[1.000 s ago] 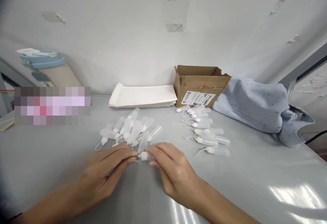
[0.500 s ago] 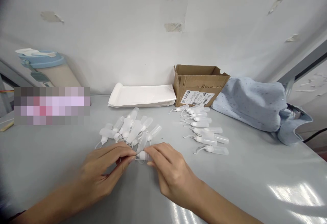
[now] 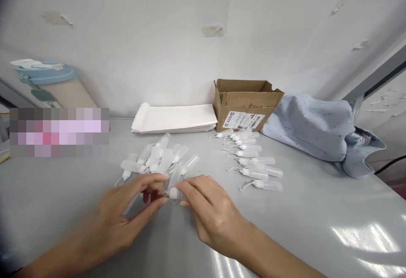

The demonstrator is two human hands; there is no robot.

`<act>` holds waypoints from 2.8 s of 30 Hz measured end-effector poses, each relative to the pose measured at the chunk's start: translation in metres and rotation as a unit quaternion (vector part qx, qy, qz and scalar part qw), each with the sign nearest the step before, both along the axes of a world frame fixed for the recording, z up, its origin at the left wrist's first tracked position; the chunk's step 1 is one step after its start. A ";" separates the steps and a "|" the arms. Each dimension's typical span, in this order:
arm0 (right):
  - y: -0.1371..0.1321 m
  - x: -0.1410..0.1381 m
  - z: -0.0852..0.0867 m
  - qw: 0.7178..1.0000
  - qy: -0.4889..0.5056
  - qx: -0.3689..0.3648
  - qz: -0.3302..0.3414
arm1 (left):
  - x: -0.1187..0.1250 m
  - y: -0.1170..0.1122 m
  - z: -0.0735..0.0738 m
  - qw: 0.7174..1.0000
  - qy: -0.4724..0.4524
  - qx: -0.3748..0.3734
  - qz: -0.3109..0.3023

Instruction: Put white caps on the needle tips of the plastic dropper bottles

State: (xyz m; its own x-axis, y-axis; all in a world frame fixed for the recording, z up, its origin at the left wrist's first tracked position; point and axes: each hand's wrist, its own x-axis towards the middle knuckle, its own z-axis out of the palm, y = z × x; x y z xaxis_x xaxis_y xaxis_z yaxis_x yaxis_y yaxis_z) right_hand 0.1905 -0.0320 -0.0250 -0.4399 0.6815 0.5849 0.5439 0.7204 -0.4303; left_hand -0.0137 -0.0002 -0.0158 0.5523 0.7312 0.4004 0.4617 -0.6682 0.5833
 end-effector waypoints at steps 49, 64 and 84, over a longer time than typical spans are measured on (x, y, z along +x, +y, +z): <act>0.006 0.011 0.016 0.963 0.137 -0.230 -0.011 | -0.001 -0.001 0.018 0.979 0.033 -0.203 -0.011; 0.011 0.018 0.020 0.961 0.123 -0.217 -0.121 | -0.009 0.009 0.024 0.988 -0.021 -0.139 0.057; 0.024 0.047 0.013 0.967 -0.100 0.052 -0.230 | -0.027 0.024 0.019 0.888 0.127 0.362 0.254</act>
State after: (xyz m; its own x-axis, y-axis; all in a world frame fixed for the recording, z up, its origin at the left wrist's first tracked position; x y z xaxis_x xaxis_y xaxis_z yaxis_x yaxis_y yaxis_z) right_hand 0.2380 -0.0081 -0.0117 -0.2156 0.7738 0.5956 0.8815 0.4166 -0.2222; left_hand -0.0406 0.0234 0.0036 0.3649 0.5135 0.7766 0.8658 -0.4940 -0.0801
